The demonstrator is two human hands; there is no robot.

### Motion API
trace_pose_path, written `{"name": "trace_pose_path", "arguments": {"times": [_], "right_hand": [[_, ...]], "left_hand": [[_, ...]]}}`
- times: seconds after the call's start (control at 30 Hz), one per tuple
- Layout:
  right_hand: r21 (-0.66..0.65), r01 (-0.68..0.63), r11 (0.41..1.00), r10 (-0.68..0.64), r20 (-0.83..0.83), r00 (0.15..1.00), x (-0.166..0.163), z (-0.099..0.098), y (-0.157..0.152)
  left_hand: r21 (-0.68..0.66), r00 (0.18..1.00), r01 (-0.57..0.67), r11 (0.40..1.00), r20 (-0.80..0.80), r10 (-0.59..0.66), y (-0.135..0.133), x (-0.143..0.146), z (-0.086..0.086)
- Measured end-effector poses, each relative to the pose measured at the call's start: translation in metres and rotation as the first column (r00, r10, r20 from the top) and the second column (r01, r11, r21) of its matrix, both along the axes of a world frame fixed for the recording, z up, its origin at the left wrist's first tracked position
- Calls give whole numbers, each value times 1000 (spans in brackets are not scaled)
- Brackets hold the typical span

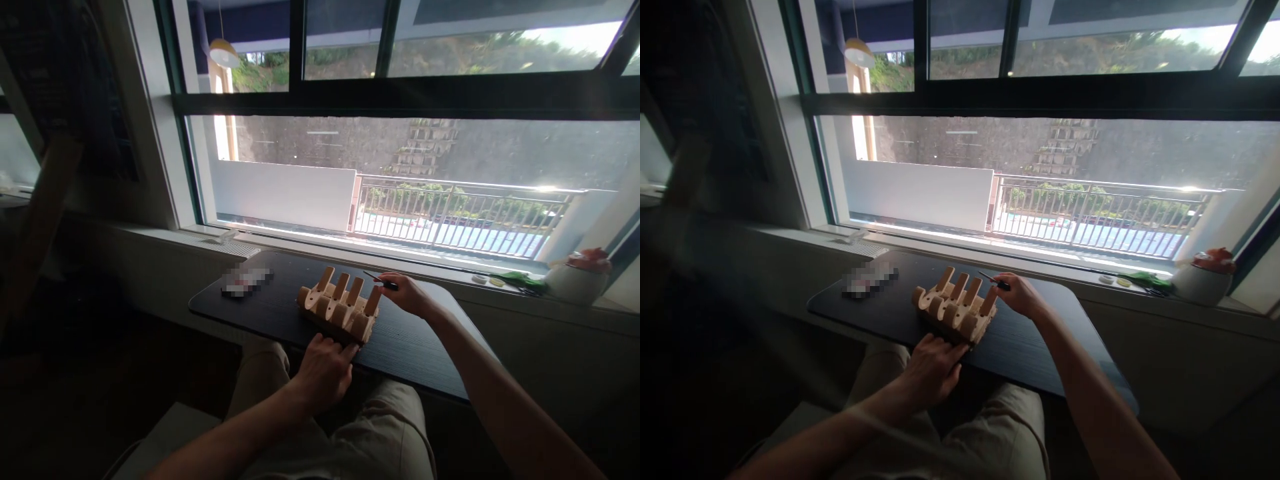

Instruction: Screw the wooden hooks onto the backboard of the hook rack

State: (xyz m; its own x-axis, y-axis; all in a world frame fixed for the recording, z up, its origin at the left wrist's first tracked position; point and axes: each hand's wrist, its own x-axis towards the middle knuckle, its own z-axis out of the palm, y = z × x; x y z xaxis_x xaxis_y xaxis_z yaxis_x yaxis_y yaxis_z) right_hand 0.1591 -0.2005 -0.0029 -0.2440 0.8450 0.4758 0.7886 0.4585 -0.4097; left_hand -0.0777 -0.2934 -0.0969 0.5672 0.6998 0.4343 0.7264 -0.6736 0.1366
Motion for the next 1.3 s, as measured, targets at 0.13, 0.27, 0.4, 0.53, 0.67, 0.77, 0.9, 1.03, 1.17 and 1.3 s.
{"name": "trace_pose_path", "arguments": {"times": [0.13, 0.27, 0.4, 0.53, 0.67, 0.77, 0.9, 1.03, 1.17, 1.3], "right_hand": [[-79, -78, 994, 82, 57, 995, -6, -5, -9], [-99, -50, 994, 57, 66, 996, -4, -4, -17], [-37, 19, 999, -18, 20, 1000, -6, -2, 2], [-42, 24, 999, -24, 9, 1000, -17, 1, 21], [-161, 0, 987, 5, 32, 999, -20, -2, 6], [-227, -43, 973, 45, 5, 999, -22, -10, -21], [-224, -95, 970, 85, -53, 995, -46, -24, -46], [-169, -84, 982, 73, -67, 995, -73, -30, -52], [-167, -40, 985, 34, -34, 999, -65, -31, -51], [-203, -2, 979, -1, -18, 1000, -38, -32, -54]], "left_hand": [[-12, 986, -165, 986, 12, 166, 6, -41, -2], [-36, 959, -248, 968, 131, 251, 5, -64, -3], [-26, 937, -247, 969, 247, 246, 1, -44, -5], [-38, 915, -289, 956, 283, 288, 10, -23, -5], [-73, 903, -321, 944, 277, 328, 32, -44, 2], [-139, 842, -428, 893, 299, 450, 46, -71, 6], [-205, 821, -310, 928, 436, 370, 43, -75, 1], [-119, 787, -20, 993, 610, 89, 38, -57, -4], [-170, 629, -116, 979, 750, 205, 73, -62, 9], [-214, 656, -31, 976, 733, 181, 101, -56, 23]]}}
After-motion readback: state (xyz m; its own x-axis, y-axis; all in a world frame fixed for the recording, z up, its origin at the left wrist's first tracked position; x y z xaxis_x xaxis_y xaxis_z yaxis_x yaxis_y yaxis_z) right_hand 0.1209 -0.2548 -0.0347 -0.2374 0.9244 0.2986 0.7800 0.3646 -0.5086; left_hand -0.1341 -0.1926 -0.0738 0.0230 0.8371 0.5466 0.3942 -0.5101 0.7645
